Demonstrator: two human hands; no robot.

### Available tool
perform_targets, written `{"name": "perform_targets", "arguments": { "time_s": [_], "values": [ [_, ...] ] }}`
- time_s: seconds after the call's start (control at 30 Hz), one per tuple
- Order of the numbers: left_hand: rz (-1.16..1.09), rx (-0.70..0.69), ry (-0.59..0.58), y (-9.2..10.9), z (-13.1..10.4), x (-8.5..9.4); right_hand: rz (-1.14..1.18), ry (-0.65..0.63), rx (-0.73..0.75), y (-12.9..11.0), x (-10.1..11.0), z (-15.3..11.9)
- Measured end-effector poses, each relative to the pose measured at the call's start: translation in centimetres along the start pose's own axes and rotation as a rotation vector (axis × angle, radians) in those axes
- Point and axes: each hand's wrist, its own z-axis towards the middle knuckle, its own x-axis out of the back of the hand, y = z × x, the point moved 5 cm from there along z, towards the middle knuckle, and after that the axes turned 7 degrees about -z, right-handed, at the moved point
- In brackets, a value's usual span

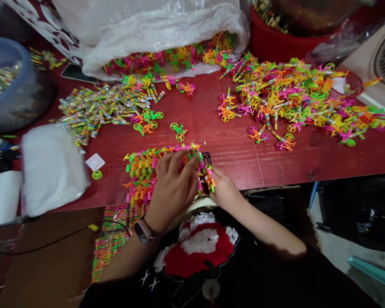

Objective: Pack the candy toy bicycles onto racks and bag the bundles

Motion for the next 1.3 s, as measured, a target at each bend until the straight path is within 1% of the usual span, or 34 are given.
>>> {"name": "perform_targets", "arguments": {
  "time_s": [0.2,0.33,0.43,0.53,0.67,0.77,0.9,1.03,1.13,1.2,1.3],
  "values": [
    [0.003,-0.005,0.004,0.3,0.2,0.2,-0.041,-0.027,-0.023,-0.3,0.0,0.5],
    [0.0,-0.04,-0.001,0.8,0.4,0.4,-0.107,-0.038,-0.024,-0.9,-0.4,0.4],
    [-0.002,-0.082,-0.006,1.3,0.4,0.4,-0.073,0.033,-0.014,-0.9,-0.5,-0.1],
    [0.006,-0.098,0.001,1.5,0.3,0.3,0.047,0.135,0.023,-0.6,-0.4,-0.6],
    [-0.033,-0.059,0.015,1.4,0.3,0.2,0.223,0.221,0.038,0.1,-0.1,-0.7],
    [-0.097,-0.027,0.042,1.2,0.5,0.2,0.218,0.264,0.063,0.2,0.1,-0.7],
    [-0.134,-0.014,0.071,0.9,0.6,0.2,0.108,0.229,0.011,0.2,-0.3,-0.6],
    [-0.125,-0.027,0.073,0.8,0.7,0.1,0.003,0.182,-0.033,-0.1,-0.6,-0.6],
    [-0.121,-0.03,0.071,0.7,0.7,0.0,-0.058,0.181,-0.047,-0.4,-0.7,-0.7],
    [-0.114,-0.027,0.071,0.7,0.8,0.0,-0.062,0.186,-0.054,-0.4,-0.6,-0.8],
    [-0.123,-0.025,0.068,0.8,0.5,0.2,0.032,0.174,-0.048,0.0,-0.3,-0.7]
  ]
}}
